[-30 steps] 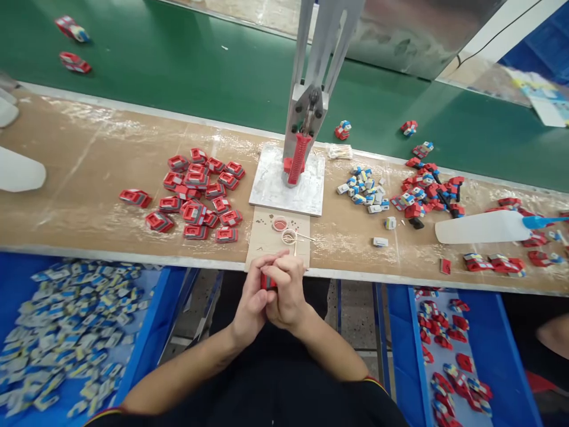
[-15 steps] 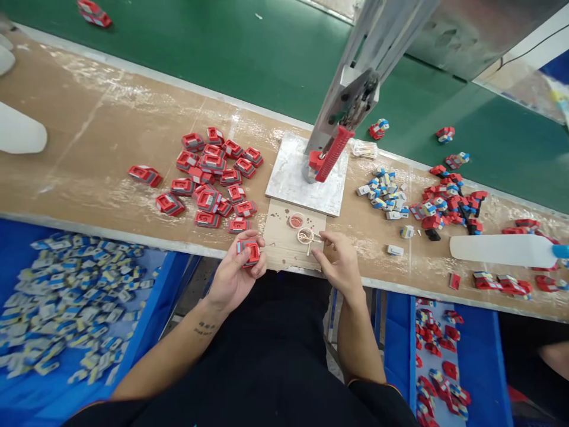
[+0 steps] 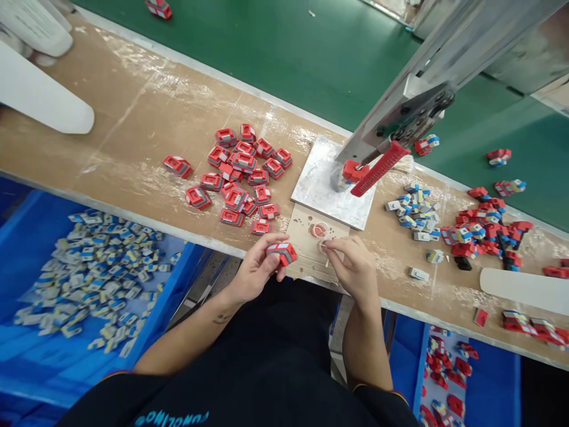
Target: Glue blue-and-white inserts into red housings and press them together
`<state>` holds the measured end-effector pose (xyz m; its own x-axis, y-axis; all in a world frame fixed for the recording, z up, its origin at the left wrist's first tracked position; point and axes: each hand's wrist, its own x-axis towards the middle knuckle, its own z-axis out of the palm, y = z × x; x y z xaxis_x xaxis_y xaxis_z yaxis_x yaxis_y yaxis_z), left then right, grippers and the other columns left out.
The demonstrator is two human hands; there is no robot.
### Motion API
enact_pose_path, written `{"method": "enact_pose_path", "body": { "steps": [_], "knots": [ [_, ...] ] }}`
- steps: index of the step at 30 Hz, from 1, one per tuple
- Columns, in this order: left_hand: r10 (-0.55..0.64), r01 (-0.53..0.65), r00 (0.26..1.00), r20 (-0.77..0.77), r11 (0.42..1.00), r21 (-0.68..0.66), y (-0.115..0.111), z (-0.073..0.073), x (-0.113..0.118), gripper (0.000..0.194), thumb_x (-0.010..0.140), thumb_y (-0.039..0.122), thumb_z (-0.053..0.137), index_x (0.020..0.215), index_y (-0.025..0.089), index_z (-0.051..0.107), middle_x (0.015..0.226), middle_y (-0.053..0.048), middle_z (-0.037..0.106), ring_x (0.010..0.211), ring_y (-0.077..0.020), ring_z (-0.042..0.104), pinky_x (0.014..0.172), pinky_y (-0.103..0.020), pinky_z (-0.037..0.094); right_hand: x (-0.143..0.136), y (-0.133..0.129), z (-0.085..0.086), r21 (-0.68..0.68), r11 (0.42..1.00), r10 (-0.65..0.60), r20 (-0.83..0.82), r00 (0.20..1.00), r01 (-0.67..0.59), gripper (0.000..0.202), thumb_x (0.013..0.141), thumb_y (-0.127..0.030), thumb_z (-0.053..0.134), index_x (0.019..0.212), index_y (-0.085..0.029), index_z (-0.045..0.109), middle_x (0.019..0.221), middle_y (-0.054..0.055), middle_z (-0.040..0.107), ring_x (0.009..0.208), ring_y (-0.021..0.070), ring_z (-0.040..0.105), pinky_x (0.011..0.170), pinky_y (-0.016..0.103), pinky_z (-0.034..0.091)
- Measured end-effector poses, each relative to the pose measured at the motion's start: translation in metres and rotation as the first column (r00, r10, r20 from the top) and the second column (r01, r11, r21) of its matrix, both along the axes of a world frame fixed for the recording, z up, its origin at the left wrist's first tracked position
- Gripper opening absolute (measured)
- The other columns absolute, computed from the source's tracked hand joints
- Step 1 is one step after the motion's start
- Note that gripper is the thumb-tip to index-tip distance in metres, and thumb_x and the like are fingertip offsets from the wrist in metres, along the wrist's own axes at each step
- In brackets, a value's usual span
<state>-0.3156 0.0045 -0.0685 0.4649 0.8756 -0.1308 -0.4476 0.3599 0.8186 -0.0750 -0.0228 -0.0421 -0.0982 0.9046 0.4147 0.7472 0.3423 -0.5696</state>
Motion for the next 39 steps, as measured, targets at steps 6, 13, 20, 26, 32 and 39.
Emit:
{"method": "enact_pose_path", "body": {
  "steps": [6,13,20,26,32,39],
  "knots": [
    [0.08,-0.062,0.994,0.071,0.972,-0.229,0.002,0.005,0.005,0.05,0.089,0.067,0.081,0.103,0.019,0.078,0.073,-0.003,0.073,0.059,-0.0118,0.065,0.06,-0.022,0.056,0.0,-0.005,-0.009,0.037,0.992,-0.117,-0.01,0.993,0.117,0.013,0.104,-0.022,0.068,0.095,-0.027,0.077,0.087,0.003,0.082,0.079,0.0223,0.075,0.073,0.038,0.06],
    [0.013,0.014,0.97,-0.244,0.994,0.109,0.004,0.013,-0.001,0.04,0.076,0.033,0.097,0.111,0.02,0.082,0.104,-0.007,0.075,0.079,-0.0154,0.071,0.073,-0.025,0.063,0.0,-0.004,-0.009,0.069,0.991,-0.106,-0.061,0.992,0.11,0.012,0.101,-0.017,0.07,0.097,-0.027,0.076,0.086,0.002,0.082,0.076,0.0212,0.075,0.07,0.037,0.06],
    [0.11,0.023,0.915,-0.388,0.946,0.323,-0.002,0.008,-0.003,0.041,0.074,0.034,0.099,0.107,0.02,0.079,0.098,-0.008,0.083,0.083,-0.0222,0.079,0.079,-0.032,0.065,0.002,-0.005,-0.009,0.063,0.993,-0.097,-0.076,0.992,0.102,0.014,0.098,-0.012,0.073,0.096,-0.026,0.076,0.086,0.001,0.082,0.076,0.0198,0.074,0.07,0.035,0.059],
    [0.253,0.063,0.889,-0.381,0.757,0.65,0.006,0.011,-0.004,0.032,0.075,0.028,0.098,0.102,0.022,0.082,0.093,-0.008,0.086,0.083,-0.0233,0.08,0.081,-0.035,0.062,-0.006,-0.019,0.01,0.154,0.975,-0.109,-0.31,0.944,0.163,0.019,0.095,-0.009,0.077,0.101,-0.027,0.076,0.085,0.001,0.081,0.075,0.0208,0.075,0.068,0.037,0.059],
    [0.201,0.119,0.902,-0.383,0.736,0.666,0.004,0.011,0.0,0.033,0.077,0.027,0.097,0.106,0.023,0.083,0.098,-0.011,0.086,0.086,-0.0248,0.081,0.083,-0.038,0.066,-0.032,-0.03,0.026,0.238,0.971,0.114,-0.531,0.839,0.018,0.016,0.098,-0.017,0.078,0.11,-0.026,0.075,0.077,0.001,0.08,0.065,0.021,0.075,0.056,0.036,0.059],
    [0.201,0.129,0.904,-0.377,0.713,0.689,0.003,0.011,0.0,0.031,0.077,0.026,0.096,0.106,0.024,0.085,0.098,-0.009,0.086,0.084,-0.0238,0.081,0.083,-0.037,0.066,-0.043,-0.024,0.022,0.144,0.987,0.14,-0.573,0.807,-0.069,0.018,0.097,-0.014,0.077,0.111,-0.026,0.076,0.084,0.004,0.083,0.069,0.0222,0.078,0.059,0.036,0.063]
  ]
}}
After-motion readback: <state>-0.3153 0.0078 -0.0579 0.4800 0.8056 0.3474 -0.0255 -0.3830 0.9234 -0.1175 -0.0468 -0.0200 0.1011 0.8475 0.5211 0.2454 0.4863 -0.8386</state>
